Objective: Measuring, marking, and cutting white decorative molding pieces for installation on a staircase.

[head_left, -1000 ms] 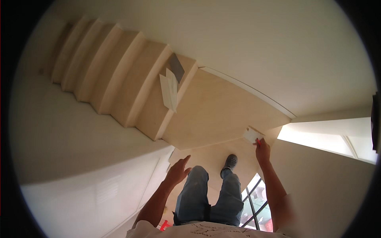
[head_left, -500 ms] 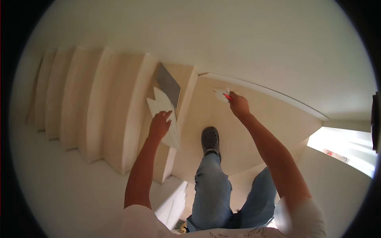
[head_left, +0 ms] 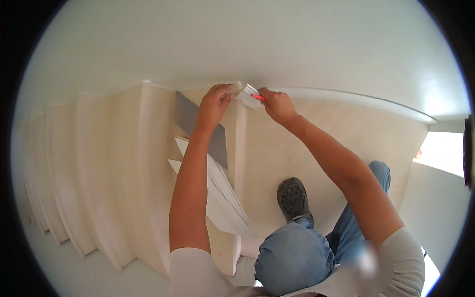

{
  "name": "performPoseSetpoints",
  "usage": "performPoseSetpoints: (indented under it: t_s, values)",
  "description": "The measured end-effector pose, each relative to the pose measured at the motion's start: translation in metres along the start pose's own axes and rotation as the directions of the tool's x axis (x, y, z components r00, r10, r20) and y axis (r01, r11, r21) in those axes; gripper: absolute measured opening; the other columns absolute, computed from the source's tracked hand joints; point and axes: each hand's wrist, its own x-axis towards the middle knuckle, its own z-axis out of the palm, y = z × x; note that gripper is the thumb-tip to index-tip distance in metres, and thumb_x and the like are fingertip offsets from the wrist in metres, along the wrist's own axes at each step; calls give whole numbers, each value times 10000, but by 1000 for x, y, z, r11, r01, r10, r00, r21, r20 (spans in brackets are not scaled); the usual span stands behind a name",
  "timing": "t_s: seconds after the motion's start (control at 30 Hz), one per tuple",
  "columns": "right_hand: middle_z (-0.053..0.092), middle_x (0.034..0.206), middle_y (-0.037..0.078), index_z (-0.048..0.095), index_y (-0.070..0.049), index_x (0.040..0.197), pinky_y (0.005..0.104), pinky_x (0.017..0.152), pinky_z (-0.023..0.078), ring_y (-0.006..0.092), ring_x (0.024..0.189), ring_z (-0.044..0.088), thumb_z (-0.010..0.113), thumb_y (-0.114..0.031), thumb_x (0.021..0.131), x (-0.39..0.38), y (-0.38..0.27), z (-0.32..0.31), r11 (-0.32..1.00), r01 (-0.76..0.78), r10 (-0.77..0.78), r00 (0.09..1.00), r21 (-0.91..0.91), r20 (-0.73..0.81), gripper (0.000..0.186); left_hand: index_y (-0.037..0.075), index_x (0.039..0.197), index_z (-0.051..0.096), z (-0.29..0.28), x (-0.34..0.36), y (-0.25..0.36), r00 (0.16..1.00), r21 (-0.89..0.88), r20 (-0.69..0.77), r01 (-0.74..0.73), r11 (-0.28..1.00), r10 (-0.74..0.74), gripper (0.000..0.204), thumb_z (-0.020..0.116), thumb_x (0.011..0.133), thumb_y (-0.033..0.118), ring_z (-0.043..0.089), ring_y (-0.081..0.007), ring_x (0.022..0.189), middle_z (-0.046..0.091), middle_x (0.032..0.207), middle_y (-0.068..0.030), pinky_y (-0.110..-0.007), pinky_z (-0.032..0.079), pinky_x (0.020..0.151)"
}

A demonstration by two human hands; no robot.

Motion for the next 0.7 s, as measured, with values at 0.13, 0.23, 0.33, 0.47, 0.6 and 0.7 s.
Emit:
performPoseSetpoints:
  t_s: [0.13, 0.23, 0.33, 0.47, 0.6, 0.7]
  values:
    - [700, 800, 123, 661, -89, 1035, 447, 627, 512, 347, 724, 669, 645, -78, 909, -1, -7, 5, 988, -86, 89, 996, 131, -19, 127, 65, 1213, 685, 7, 10, -13, 999, -22, 28, -31, 999, 31, 260, 658, 958, 105, 694, -226, 964, 688, 1188, -99, -326, 546, 831]
    - [747, 882, 95, 670, -75, 1106, 398, 682, 547, 287, 770, 720, 585, -20, 940, 0, 1, 8, 983, -102, 111, 993, 152, -48, 195, 73, 1236, 676, 14, 16, -10, 980, 14, 59, -191, 982, 190, 301, 683, 936, 105, 690, -244, 957, 695, 1153, -107, -334, 545, 839]
    - [715, 829, 114, 671, -109, 1091, 424, 669, 523, 324, 751, 680, 617, -98, 946, 2, 2, 11, 953, -169, 191, 979, 250, -66, 156, 78, 1228, 673, 21, 17, -5, 968, 150, 12, -250, 957, 251, 310, 697, 923, 127, 684, -263, 938, 699, 1097, -126, -360, 547, 831]
    - [721, 864, 133, 670, -116, 1176, 428, 697, 530, 323, 765, 685, 614, -125, 961, -8, -11, 11, 864, -302, 330, 944, 403, 0, 222, 69, 1166, 669, 19, 23, -5, 992, 241, 37, -123, 963, 118, 273, 700, 907, 150, 653, -302, 973, 703, 1064, -121, -404, 534, 835]
    - [727, 1084, 163, 596, -39, 1314, 396, 811, 531, 320, 938, 692, 614, -141, 952, -34, 13, 37, 789, -466, 542, 835, 402, -95, 377, 51, 1161, 667, 25, 33, -1, 970, 316, 37, -239, 918, 240, 255, 684, 915, 114, 654, -342, 953, 695, 1045, -156, -417, 529, 829]
    - [688, 1245, 150, 516, 18, 1393, 326, 754, 501, 224, 997, 670, 615, -145, 943, -41, 19, 54, 582, -500, 599, 797, 641, 78, 489, 41, 1087, 653, 26, 29, 1, 972, 310, -1, -223, 924, 235, 229, 709, 880, 121, 628, -328, 986, 705, 1066, -98, -431, 521, 827]
